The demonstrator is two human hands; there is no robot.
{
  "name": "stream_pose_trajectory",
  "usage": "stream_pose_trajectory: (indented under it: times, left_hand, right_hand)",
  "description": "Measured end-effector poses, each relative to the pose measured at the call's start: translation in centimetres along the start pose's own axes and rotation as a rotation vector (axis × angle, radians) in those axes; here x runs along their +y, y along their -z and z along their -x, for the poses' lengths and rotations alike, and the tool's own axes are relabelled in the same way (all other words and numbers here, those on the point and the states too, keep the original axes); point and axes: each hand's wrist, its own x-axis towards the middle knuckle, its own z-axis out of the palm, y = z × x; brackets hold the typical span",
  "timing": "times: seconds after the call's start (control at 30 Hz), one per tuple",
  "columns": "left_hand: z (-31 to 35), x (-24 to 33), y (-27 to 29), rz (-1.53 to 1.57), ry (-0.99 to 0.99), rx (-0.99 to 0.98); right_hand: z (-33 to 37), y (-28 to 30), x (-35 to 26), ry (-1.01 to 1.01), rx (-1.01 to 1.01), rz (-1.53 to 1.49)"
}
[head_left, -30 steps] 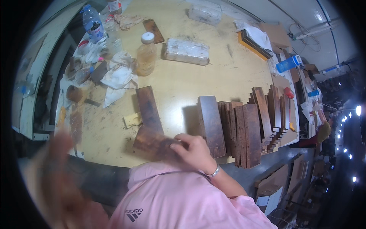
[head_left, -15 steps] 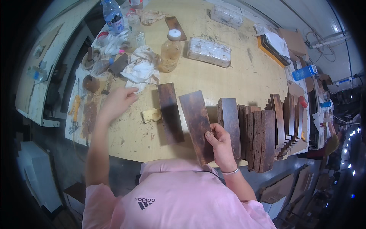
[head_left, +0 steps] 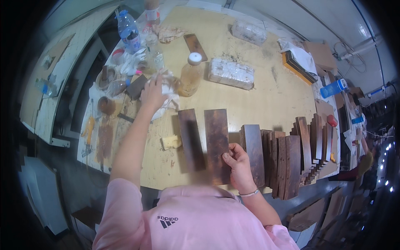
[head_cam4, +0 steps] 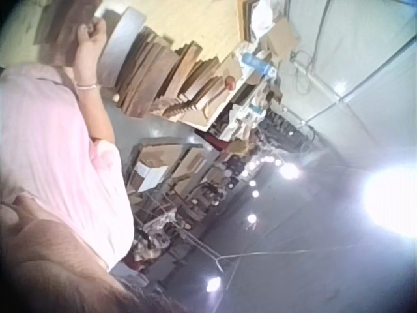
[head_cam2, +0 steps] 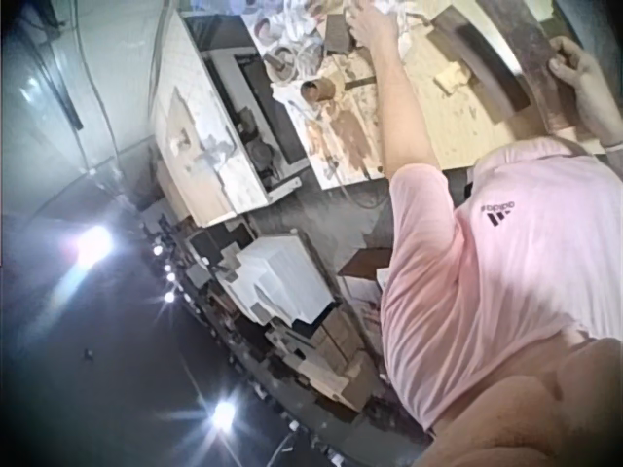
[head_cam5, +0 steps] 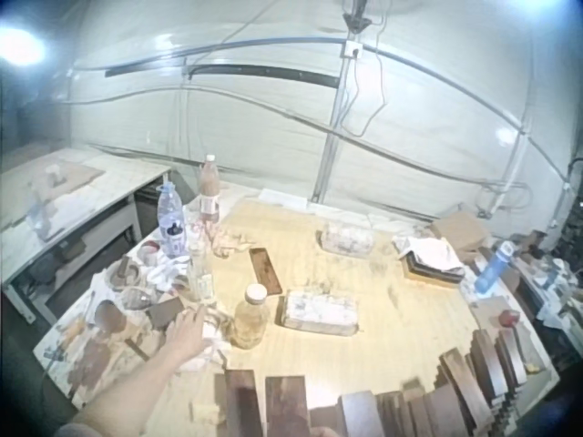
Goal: The person wipes individual wooden blocks with a sponge and a cloth, handling them one at a time and placing them into a stack.
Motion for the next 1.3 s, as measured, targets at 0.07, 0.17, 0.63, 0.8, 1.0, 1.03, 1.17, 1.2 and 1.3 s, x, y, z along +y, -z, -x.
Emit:
stream_pose_trajectory:
  times: [0.07, 0.17, 0.63, 0.8, 1.0, 1.03, 1.17, 1.2, 1.3]
  left_hand:
    - [-0.7, -2.5, -1.6, 0.051, 0.055, -0.101]
    - [0.1, -3.7, -1.1, 0.209, 0.096, 0.041]
    - [6.9, 6.5, 6.1, 0.582, -0.193, 0.198]
    - [7.0, 7.4, 11.1, 0.518, -0.245, 0.432]
    - [10.5, 9.6, 7.4, 0.571, -0.495, 0.309]
    - [9.0, 8.0, 6.3, 0.651, -0.271, 0.264]
    - [5.6, 5.5, 9.4, 0.740, 0.178, 0.101]
    - [5.6, 5.1, 9.4, 0.799, 0.146, 0.189]
    - [6.4, 5.5, 10.2, 0.977, 0.015, 0.354]
  right_hand:
    - [-0.3, -0.6, -0.5, 0.001, -0.007, -0.047]
    - [-1.4, -0.3, -0.3, 0.016, 0.011, -0.079]
    - [-1.9, -3.2, -0.6, -0.109, -0.254, -0.055]
    - [-0.9, -2.5, -1.9, 0.033, -0.138, 0.123]
    - [0.0, -2.2, -2.0, 0.025, -0.239, 0.202]
    - [0.2, -2.3, -1.8, 0.029, -0.241, 0.193]
    - [0.7, -1.3, -0.4, 0.074, -0.202, 0.183]
    - [0.7, -1.1, -0.2, 0.085, -0.187, 0.181]
    - [0.5, -0.6, -0.2, 0.109, -0.158, 0.174]
